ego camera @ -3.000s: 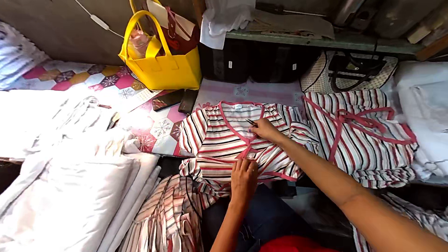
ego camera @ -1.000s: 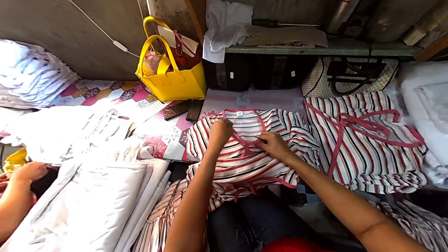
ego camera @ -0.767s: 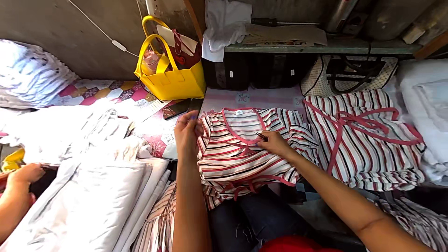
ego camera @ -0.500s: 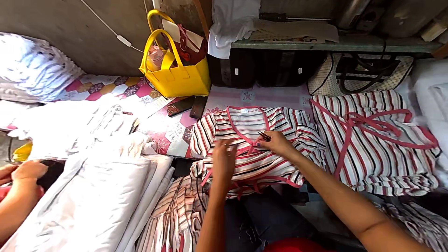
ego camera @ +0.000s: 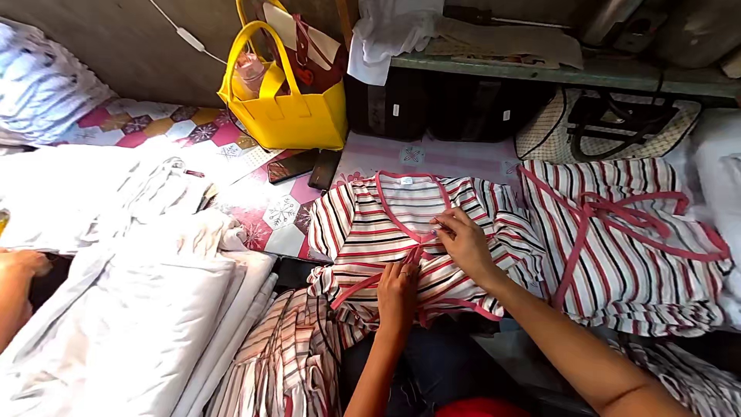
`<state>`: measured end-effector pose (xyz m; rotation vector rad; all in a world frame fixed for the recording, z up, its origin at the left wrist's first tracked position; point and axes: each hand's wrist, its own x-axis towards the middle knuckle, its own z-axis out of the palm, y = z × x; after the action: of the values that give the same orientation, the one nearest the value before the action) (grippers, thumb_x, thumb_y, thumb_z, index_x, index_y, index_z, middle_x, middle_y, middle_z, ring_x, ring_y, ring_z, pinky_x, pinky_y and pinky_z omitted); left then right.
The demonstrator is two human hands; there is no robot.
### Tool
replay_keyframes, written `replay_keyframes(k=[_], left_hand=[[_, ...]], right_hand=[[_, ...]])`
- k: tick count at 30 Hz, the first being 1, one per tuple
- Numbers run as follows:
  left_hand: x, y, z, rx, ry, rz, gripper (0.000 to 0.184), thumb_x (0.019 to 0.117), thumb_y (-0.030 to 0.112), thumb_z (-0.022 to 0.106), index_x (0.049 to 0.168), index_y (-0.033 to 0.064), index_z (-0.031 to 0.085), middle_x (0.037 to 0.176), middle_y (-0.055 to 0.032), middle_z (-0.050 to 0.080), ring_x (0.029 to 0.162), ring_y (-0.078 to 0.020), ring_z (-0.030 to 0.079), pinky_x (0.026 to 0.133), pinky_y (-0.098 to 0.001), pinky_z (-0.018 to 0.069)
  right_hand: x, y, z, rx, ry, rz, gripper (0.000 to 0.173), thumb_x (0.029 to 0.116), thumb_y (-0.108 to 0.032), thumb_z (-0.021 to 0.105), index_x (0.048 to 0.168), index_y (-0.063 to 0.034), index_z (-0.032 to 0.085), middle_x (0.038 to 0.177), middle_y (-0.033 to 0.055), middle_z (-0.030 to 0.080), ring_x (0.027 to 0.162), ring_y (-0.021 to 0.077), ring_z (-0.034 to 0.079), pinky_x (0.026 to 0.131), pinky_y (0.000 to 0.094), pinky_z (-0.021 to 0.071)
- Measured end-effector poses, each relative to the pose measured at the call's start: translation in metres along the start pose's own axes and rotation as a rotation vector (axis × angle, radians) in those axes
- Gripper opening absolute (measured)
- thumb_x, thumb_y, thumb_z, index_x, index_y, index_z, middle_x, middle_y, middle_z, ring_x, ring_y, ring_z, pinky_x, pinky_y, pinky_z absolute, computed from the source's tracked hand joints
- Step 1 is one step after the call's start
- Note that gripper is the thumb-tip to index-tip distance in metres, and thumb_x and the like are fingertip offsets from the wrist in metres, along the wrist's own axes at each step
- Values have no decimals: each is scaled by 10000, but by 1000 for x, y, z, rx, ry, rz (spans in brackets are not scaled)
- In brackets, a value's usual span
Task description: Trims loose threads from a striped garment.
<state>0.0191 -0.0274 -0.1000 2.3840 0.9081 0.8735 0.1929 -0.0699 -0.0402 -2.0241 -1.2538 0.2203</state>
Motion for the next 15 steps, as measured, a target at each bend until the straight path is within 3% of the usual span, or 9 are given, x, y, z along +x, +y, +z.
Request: replay_keyframes(k=[2,5,8,9,13,15], left_hand=[[10,10,-13,-102,-22,-88,126,898,23,655,952,-20,760,910,-154,744,881,-304,733,790,-452,600],[32,15,-21,-251,68,-144,154,887,-51,590,970,-70,718,928,-181,699,797,-231,692,722,-353,585],[50,11,-20,-326,-144,-306,201,974,37,602,1083,-83,722,1048,-228,707,882,-264,711,819,-393,584],[51,9,-16,-311,-187,-322,203,971,70,628,1073,-71,732,1039,-221,707,878,-263,707,828,-395,579],[48,9,-11,-254,-212,-319,138,923,44,674,987,-24,776,940,-185,721,814,-243,700,782,-372,568],[44,8,-11,-286,-185,-333,118,905,21,684,958,-22,781,896,-167,729,807,-224,709,783,-366,571]], right_hand=[[-13,-3,1,17,-7,-70,171,951,-94,660,1064,-52,781,1131,138,718,913,247,723,780,420,604],[-30,-1,0,21,-266,-88,200,983,-110,617,1081,-61,783,1152,118,732,994,274,724,841,498,583],[-38,7,-1,-26,-362,-179,186,952,-66,632,1054,-62,787,1183,105,742,974,301,741,780,548,585],[-38,8,-3,-36,-376,-203,186,944,-55,643,1060,-70,788,1203,97,740,980,298,743,776,546,586],[-32,12,-13,31,-422,-221,189,955,-77,652,1096,-46,774,1207,129,728,1024,285,730,852,493,585],[-26,6,-22,145,-426,-105,239,1016,-154,597,1108,-3,758,1114,143,725,961,216,702,874,379,567]])
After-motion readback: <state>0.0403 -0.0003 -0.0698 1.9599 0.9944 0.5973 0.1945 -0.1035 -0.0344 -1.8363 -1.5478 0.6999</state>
